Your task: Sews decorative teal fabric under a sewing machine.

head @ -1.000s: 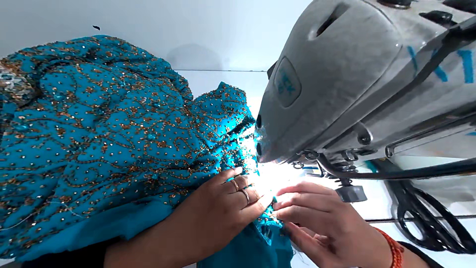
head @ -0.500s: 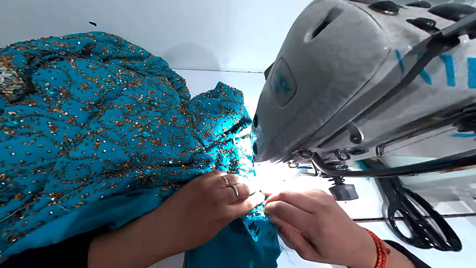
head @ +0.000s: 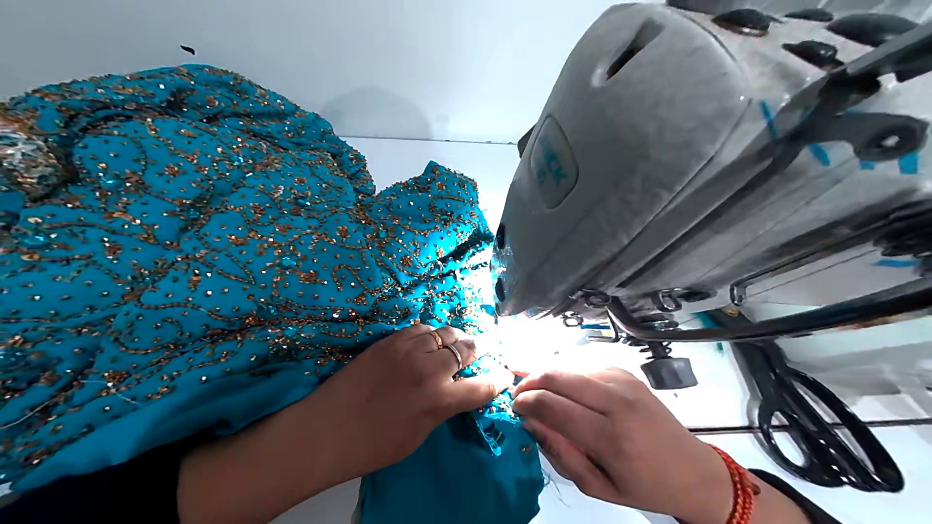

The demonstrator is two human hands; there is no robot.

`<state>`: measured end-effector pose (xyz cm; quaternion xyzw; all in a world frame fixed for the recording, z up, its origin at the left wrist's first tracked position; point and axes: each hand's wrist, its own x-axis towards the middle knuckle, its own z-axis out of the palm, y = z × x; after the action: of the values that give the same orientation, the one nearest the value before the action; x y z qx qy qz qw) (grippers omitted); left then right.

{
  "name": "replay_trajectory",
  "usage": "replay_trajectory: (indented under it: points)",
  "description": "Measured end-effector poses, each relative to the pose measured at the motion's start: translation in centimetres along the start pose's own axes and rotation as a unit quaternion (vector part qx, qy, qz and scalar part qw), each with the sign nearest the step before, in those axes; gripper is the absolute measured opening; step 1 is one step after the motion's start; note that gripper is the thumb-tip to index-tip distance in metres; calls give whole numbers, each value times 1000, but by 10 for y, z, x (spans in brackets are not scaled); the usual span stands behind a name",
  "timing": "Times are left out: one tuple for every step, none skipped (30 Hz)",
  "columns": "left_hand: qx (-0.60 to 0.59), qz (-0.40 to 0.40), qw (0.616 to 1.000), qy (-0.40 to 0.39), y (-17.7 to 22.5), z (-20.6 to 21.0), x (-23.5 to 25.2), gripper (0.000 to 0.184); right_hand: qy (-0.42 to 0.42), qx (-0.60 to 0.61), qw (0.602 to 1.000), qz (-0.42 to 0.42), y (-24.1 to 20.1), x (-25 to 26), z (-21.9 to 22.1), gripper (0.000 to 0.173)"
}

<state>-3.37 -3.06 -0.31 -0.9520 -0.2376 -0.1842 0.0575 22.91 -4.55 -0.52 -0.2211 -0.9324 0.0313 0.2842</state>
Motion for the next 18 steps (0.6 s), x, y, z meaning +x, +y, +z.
replay_trajectory:
  points:
    - [-3, -1, 1000, -1, 0, 0, 0, 42, 0, -2, 1000, 1, 0, 0, 0, 25]
    - [-6, -3, 1000, -2, -1, 1, 0, 42, 1, -5, 1000, 2, 0, 0, 0, 25]
    - [-9, -4, 1000, -4, -1, 1, 0, 42, 0, -10, 1000, 3, -1, 0, 0, 24]
    - [-11, -4, 1000, -8, -1, 0, 1, 42, -2, -14, 1000, 5, -1, 0, 0, 24]
    - [-10, -5, 1000, -11, -1, 0, 1, 41, -2, -16, 1000, 5, -1, 0, 1, 24]
    - [-9, -6, 1000, -13, -1, 0, 1, 41, 0, -18, 1000, 4, -1, 0, 1, 24]
    - [-7, -7, 1000, -14, -2, 0, 1, 42, -1, -21, 1000, 4, -1, 1, 1, 24]
    - [-6, -8, 1000, -15, -2, 0, 1, 43, -1, -21, 1000, 5, -1, 1, 1, 24]
    - [-6, -7, 1000, -16, -3, 0, 1, 44, -1, -20, 1000, 6, -1, 1, 1, 24]
    - [-6, -6, 1000, -19, -3, 0, 1, 45, -2, -18, 1000, 6, -1, 1, 1, 25]
    - [-7, -6, 1000, -22, -3, 0, 2, 45, -2, -19, 1000, 7, -1, 2, 1, 25]
    - [-8, -7, 1000, -24, -3, 0, 2, 45, -1, -21, 1000, 7, -1, 2, 1, 25]
    - [-9, -8, 1000, -24, -3, 0, 2, 45, -1, -22, 1000, 8, -1, 2, 1, 25]
    - [-10, -10, 1000, -25, -3, -1, 2, 45, -1, -23, 1000, 9, -1, 2, 1, 25]
    - [-9, -11, 1000, -27, -3, -1, 3, 45, -2, -25, 1000, 10, -2, 2, 1, 25]
    - [-8, -12, 999, -29, -3, -1, 3, 45, -3, -27, 1000, 10, -1, 2, 1, 25]
    - [-9, -12, 1000, -28, -3, -1, 3, 45, -4, -27, 1000, 10, -1, 2, 1, 25]
    - [-8, -12, 999, -28, -4, 0, 3, 44, -3, -27, 1000, 11, -1, 2, 1, 26]
